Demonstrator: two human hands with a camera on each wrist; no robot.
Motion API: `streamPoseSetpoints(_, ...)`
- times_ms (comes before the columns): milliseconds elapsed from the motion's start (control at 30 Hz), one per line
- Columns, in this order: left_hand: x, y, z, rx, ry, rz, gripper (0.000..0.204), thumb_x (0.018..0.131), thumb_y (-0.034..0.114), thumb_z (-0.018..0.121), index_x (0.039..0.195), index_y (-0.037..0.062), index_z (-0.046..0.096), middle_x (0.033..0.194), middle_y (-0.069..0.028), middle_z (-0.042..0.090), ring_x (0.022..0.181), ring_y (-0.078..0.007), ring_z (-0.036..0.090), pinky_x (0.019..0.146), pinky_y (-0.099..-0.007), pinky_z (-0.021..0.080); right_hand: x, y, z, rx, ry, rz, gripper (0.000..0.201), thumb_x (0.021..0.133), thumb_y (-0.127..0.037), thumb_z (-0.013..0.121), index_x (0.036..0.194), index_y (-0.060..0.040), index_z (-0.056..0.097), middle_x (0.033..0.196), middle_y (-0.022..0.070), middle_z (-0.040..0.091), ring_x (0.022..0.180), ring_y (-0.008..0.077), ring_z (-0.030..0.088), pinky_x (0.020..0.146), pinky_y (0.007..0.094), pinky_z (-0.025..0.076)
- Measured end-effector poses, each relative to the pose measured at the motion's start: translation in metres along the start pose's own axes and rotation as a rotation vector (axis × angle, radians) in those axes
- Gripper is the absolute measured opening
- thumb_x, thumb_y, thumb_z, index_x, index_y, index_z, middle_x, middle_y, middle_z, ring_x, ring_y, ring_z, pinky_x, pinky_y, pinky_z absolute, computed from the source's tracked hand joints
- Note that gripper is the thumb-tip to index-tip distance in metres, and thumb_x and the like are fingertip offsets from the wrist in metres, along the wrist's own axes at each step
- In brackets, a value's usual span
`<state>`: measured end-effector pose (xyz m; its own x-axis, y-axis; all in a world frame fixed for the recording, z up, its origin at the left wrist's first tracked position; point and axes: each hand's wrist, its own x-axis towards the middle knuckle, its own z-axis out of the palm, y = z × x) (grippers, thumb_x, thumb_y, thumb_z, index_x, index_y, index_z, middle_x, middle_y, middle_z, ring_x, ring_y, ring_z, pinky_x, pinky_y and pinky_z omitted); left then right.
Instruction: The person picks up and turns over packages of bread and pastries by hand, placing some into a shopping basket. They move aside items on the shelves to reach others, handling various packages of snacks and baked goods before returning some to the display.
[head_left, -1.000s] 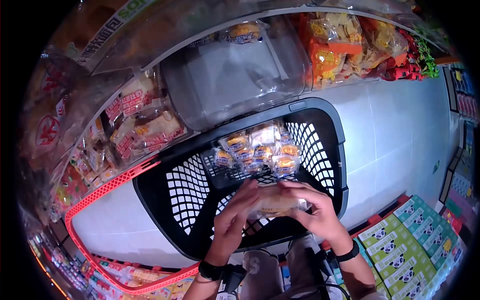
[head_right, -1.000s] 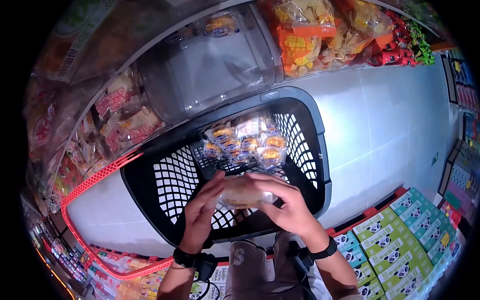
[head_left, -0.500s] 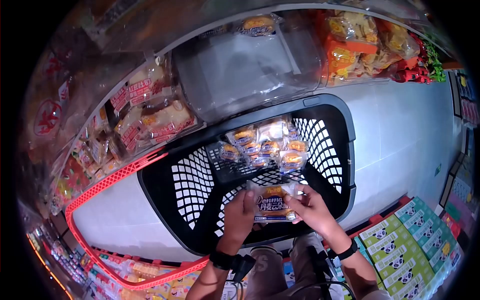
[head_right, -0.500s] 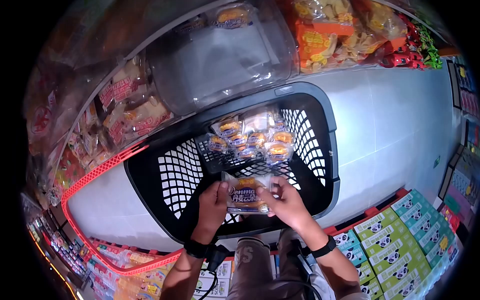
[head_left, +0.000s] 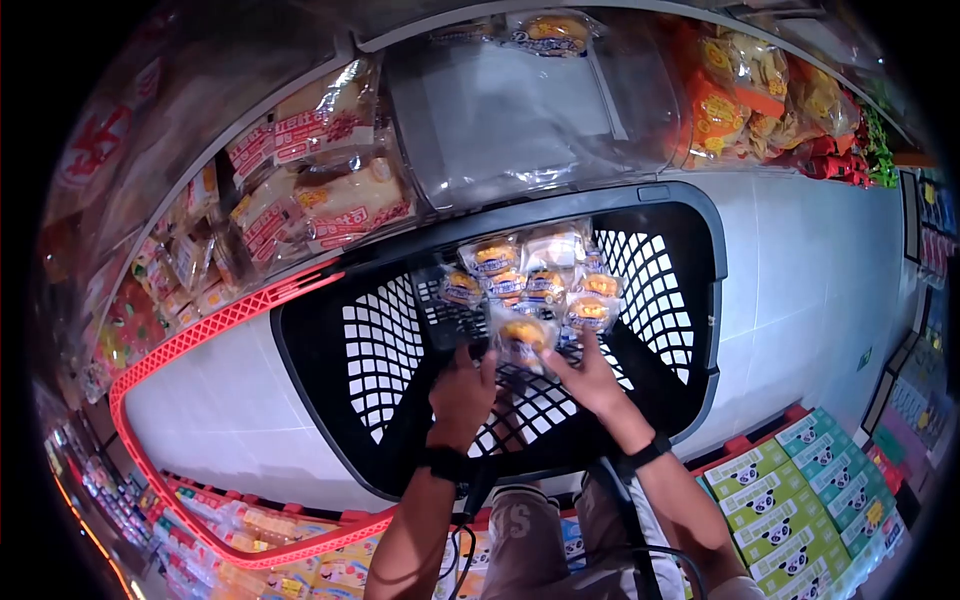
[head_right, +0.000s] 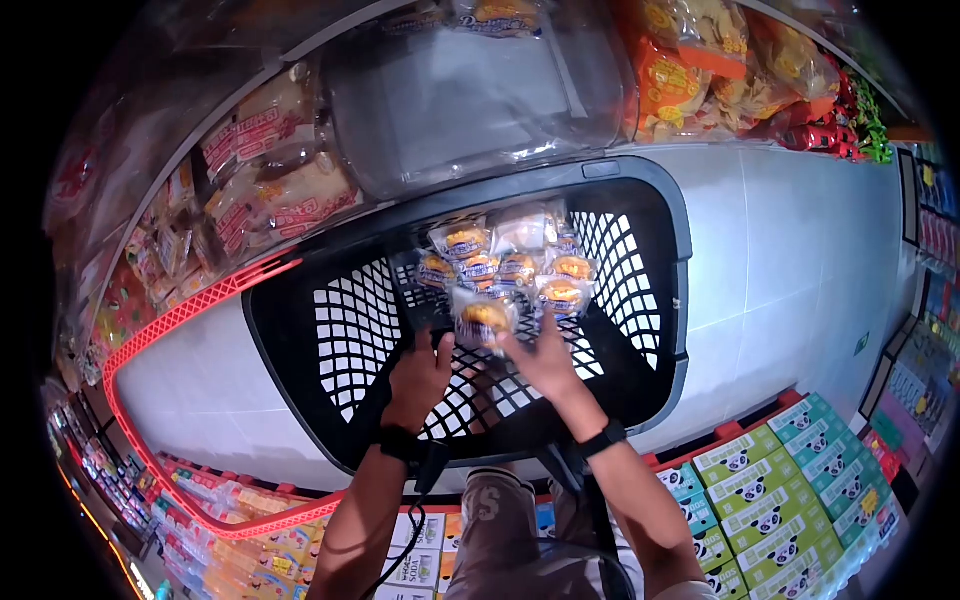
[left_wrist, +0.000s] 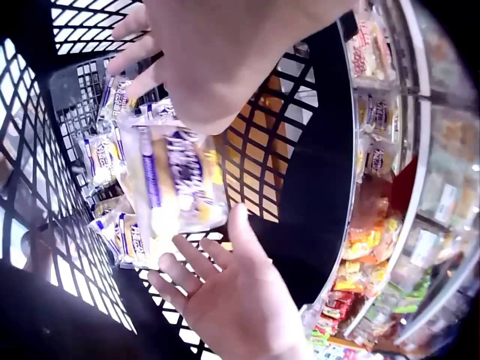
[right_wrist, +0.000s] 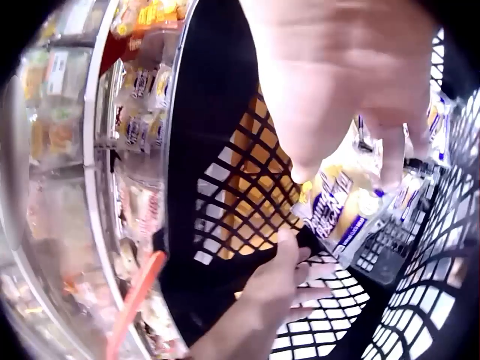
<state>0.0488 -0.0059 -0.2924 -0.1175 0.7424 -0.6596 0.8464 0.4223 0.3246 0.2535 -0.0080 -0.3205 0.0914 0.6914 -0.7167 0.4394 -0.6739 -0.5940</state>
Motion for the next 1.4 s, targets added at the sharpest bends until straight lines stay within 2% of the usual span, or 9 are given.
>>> streamPoseSetpoints(33,0.002,-0.006,0.005,0.023,0.058,0.015,0.057,0.092,0.044,0.051,0.129,0.0016,0.043,0.089,-0.0234,0.066,0.082,-0.0408,0.065,0.073,-0.0499,0.052,0.006,-0.01,-0.005,0.044,0.031,-0.109,0.084,0.084,-0.039,0.071,0.133,0.0176,0.033,0.122,0.0334,0.055,0.12,0.044,0.05,0.103,0.0391,0.038)
streamPoseSetpoints(133,0.01,-0.001,-0.015,-0.071,0.025,0.019,0.057,0.088,0.035,0.061,0.126,-0.0038,0.045,0.107,-0.0264,0.063,0.095,-0.0402,0.063,0.083,-0.0458,0.05,0.012,-0.059,-0.024,0.338,-0.154,0.355,0.051,0.091,-0.024,0.064,0.132,0.0008,0.045,0.103,0.0138,0.061,0.084,0.014,0.06,0.069,0.026,0.051)
streamPoseSetpoints(400,0.041,0.074,-0.103,-0.383,0.43,0.643,0.026,0.088,0.006,0.06,0.113,0.0005,0.055,0.101,-0.0228,0.062,0.095,-0.0396,0.061,0.081,-0.0435,0.05,0.042,-0.183,-0.054,0.485,0.229,-0.453,0.025,0.094,-0.009,0.057,0.115,0.0028,0.051,0.099,0.0085,0.065,0.085,0.0098,0.058,0.073,0.0231,0.049)
streamPoseSetpoints(633,0.124,0.125,-0.156,-0.412,0.714,0.806,0.029,0.087,0.012,0.061,0.115,0.0042,0.054,0.107,-0.0197,0.062,0.098,-0.0383,0.06,0.084,-0.0443,0.049,0.186,-0.272,-0.1,-0.666,0.652,-1.146,0.052,0.077,-0.014,0.075,0.124,-0.0049,0.055,0.121,0.0156,0.06,0.108,0.0337,0.06,0.094,0.0379,0.048)
streamPoseSetpoints(933,0.137,0.133,-0.145,-0.343,0.653,0.69,0.046,0.086,0.015,0.062,0.127,0.0008,0.046,0.123,-0.0223,0.055,0.113,-0.0405,0.053,0.096,-0.0445,0.044,0.25,-0.291,-0.126,-1.34,0.611,-0.869,0.046,0.079,-0.03,0.071,0.122,-0.0178,0.062,0.121,0.0142,0.057,0.113,0.0323,0.052,0.099,0.0377,0.043)
streamPoseSetpoints(1033,0.15,0.14,-0.133,-0.28,0.667,0.585,0.054,0.086,0.017,0.063,0.132,-0.0012,0.041,0.129,-0.0237,0.051,0.12,-0.0408,0.049,0.101,-0.0433,0.041,0.226,-0.288,-0.111,-1.157,0.621,-0.877,0.048,0.075,-0.023,0.073,0.121,-0.0151,0.063,0.112,0.0158,0.064,0.119,0.0318,0.051,0.097,0.0462,0.044)
streamPoseSetpoints(1100,0.155,0.143,-0.126,-0.276,0.741,0.544,0.057,0.086,0.018,0.064,0.133,-0.0025,0.039,0.131,-0.0242,0.05,0.123,-0.0409,0.047,0.103,-0.0429,0.039,0.231,-0.275,-0.129,-1.133,0.295,-1.274,0.049,0.076,-0.023,0.073,0.123,-0.0122,0.06,0.115,0.0165,0.063,0.117,0.033,0.052,0.096,0.046,0.044)
streamPoseSetpoints(1200,0.144,0.145,-0.134,-0.306,0.727,0.59,0.061,0.085,0.015,0.062,0.136,-0.0034,0.033,0.13,-0.023,0.049,0.123,-0.0386,0.045,0.104,-0.0431,0.038,0.16,-0.277,-0.122,-0.714,-0.103,-0.956,0.05,0.08,-0.026,0.074,0.123,-0.0053,0.057,0.119,0.0171,0.061,0.112,0.0327,0.058,0.095,0.0431,0.046)
streamPoseSetpoints(1400,0.091,0.146,-0.149,-0.692,0.627,0.566,0.014,0.093,0.018,0.056,0.092,0.004,0.058,0.082,-0.0171,0.063,0.072,-0.0385,0.062,0.063,-0.0459,0.048,0.058,-0.24,-0.138,-0.2,-0.071,-0.858,0.06,0.072,-0.024,0.085,0.115,0.0037,0.054,0.11,0.0158,0.063,0.104,0.0229,0.063,0.089,0.0327,0.05)
